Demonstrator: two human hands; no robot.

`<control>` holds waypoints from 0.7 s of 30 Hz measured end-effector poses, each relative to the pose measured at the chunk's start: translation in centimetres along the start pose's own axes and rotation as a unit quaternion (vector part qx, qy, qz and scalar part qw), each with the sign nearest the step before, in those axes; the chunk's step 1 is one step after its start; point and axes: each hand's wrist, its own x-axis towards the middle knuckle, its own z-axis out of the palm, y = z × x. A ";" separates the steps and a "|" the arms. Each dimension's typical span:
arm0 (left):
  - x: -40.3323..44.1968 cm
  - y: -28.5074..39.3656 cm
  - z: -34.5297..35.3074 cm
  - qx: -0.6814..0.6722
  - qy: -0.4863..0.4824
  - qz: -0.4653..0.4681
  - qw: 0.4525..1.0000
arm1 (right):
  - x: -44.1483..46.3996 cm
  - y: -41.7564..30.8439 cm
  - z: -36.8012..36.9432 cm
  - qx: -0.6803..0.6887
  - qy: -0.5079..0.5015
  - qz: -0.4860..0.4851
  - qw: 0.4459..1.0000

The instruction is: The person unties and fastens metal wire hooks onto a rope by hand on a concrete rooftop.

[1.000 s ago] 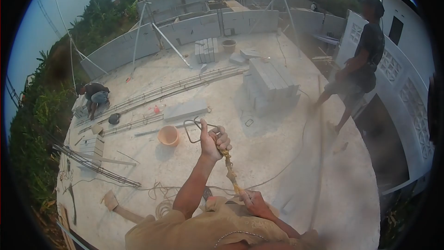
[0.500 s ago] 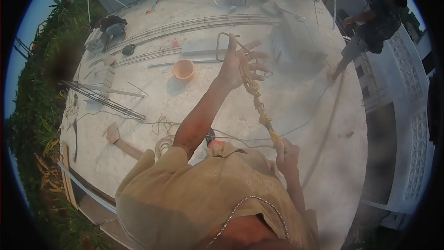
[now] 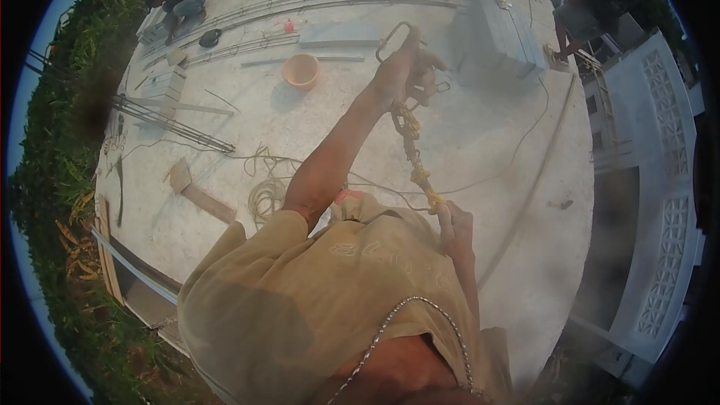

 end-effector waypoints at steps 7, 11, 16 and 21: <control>0.5 -2.0 -0.4 0.265 0.131 0.022 0.955 | -1.0 -0.5 -0.3 0.240 -0.024 0.113 0.964; 0.2 -2.2 -0.9 0.211 0.078 0.001 0.974 | -1.2 0.4 -0.4 0.309 -0.010 0.104 0.945; -0.6 -1.6 -0.7 0.053 0.031 -0.038 0.997 | -1.7 2.0 -0.5 0.442 0.001 0.121 0.889; -1.4 -1.5 -0.3 0.237 0.048 -0.020 0.970 | -2.0 4.2 -1.1 0.653 -0.022 0.126 0.746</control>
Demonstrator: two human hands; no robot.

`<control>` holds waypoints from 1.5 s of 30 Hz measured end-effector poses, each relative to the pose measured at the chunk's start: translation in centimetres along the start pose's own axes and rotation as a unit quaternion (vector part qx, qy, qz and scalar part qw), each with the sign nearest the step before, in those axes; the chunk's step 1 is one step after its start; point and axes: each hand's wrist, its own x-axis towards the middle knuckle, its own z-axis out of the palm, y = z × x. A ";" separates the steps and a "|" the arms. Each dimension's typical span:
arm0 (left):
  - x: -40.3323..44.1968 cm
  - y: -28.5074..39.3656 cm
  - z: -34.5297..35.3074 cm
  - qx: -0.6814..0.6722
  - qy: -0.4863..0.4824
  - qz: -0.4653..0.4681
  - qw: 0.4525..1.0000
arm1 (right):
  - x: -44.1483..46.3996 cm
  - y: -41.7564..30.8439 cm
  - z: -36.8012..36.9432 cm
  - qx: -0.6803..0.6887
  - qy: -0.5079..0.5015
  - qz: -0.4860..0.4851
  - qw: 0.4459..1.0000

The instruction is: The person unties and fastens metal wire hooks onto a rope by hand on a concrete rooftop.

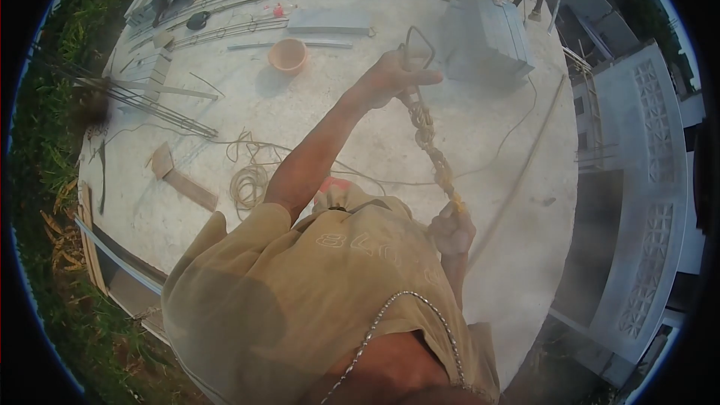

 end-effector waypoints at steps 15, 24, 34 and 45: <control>-1.4 1.6 2.6 -0.401 0.081 0.127 0.904 | 0.7 -0.3 -0.5 0.043 0.008 0.069 0.997; -1.7 2.1 0.5 -0.424 0.025 0.193 0.885 | -0.7 0.1 3.6 -0.114 0.035 0.005 0.993; -2.2 0.4 -2.5 -0.488 0.003 0.249 0.837 | -3.4 -0.2 8.9 -0.645 -0.047 -0.184 0.740; -2.3 -5.7 -3.5 -0.599 0.039 0.105 0.793 | -2.6 2.8 9.1 -0.583 -0.083 -0.227 0.776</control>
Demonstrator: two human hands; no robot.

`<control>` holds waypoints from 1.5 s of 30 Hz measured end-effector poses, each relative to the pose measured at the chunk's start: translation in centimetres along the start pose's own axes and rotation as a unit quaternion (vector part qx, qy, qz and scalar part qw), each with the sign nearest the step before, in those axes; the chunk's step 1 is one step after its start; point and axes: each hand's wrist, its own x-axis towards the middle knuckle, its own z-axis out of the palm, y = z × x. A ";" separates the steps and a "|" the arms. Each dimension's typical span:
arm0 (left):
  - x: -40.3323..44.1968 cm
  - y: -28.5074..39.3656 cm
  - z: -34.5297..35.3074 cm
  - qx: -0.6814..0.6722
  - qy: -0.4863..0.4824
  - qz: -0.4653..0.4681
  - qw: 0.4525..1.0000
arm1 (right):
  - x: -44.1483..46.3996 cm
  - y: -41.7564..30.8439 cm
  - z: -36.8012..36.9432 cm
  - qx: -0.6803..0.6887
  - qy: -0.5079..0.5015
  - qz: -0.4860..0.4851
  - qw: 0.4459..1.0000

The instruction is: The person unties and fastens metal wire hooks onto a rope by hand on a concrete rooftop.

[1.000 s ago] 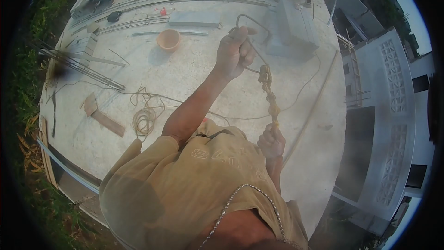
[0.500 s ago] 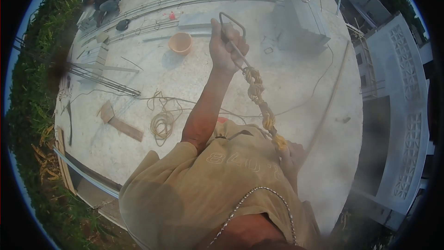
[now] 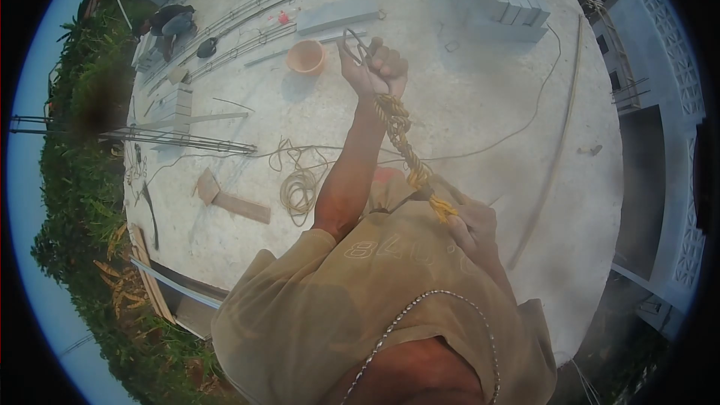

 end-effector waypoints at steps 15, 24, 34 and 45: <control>-9.0 -5.1 -2.7 -0.016 0.222 -0.124 0.967 | 0.8 6.1 0.5 -0.034 -0.040 0.221 0.974; -8.5 1.3 -0.4 0.198 0.149 -0.095 0.964 | 4.4 7.5 1.5 -0.046 -0.202 0.115 0.972; -23.0 20.6 -4.8 0.526 0.412 0.040 0.743 | 6.7 11.2 2.8 -0.203 -0.226 0.204 0.930; -69.8 39.5 -2.3 0.699 0.710 0.058 0.055 | 12.2 5.2 27.2 -0.296 -0.449 0.138 0.831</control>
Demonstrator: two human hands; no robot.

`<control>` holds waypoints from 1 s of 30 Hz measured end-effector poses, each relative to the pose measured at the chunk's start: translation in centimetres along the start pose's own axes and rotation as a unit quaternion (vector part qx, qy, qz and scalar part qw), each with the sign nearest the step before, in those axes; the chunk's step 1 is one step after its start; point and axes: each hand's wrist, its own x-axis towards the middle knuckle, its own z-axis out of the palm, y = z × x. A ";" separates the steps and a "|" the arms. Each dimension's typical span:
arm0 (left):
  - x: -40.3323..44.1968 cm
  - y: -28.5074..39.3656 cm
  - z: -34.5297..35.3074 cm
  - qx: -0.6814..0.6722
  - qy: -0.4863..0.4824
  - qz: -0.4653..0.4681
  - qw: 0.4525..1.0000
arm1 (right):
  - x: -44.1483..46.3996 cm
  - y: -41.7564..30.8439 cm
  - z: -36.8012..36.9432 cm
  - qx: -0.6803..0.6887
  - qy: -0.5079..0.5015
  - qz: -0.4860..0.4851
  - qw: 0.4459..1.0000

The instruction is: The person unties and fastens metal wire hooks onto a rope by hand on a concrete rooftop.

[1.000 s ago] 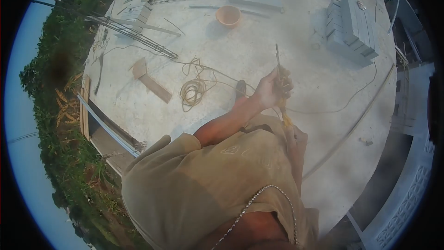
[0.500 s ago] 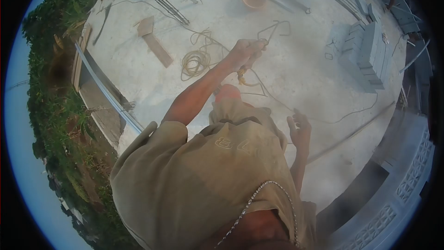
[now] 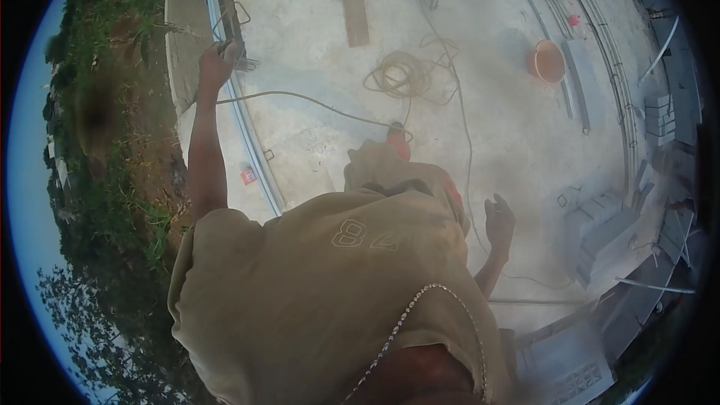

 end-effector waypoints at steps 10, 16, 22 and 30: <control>-7.4 -13.6 0.2 0.048 -0.121 -0.101 0.986 | 12.9 -14.7 2.5 -0.057 -0.128 -0.128 0.982; -18.2 -9.4 11.3 -0.082 -0.218 -0.263 0.936 | 23.8 -22.2 3.3 -0.129 -0.183 -0.160 0.961; -12.8 -3.5 16.7 -0.293 -0.247 -0.678 0.628 | 41.5 -35.9 10.2 -0.134 -0.236 -0.264 0.925; 5.9 -0.9 17.2 -0.622 -0.001 -0.693 0.364 | 51.3 -58.6 13.8 -0.037 -0.252 -0.359 0.898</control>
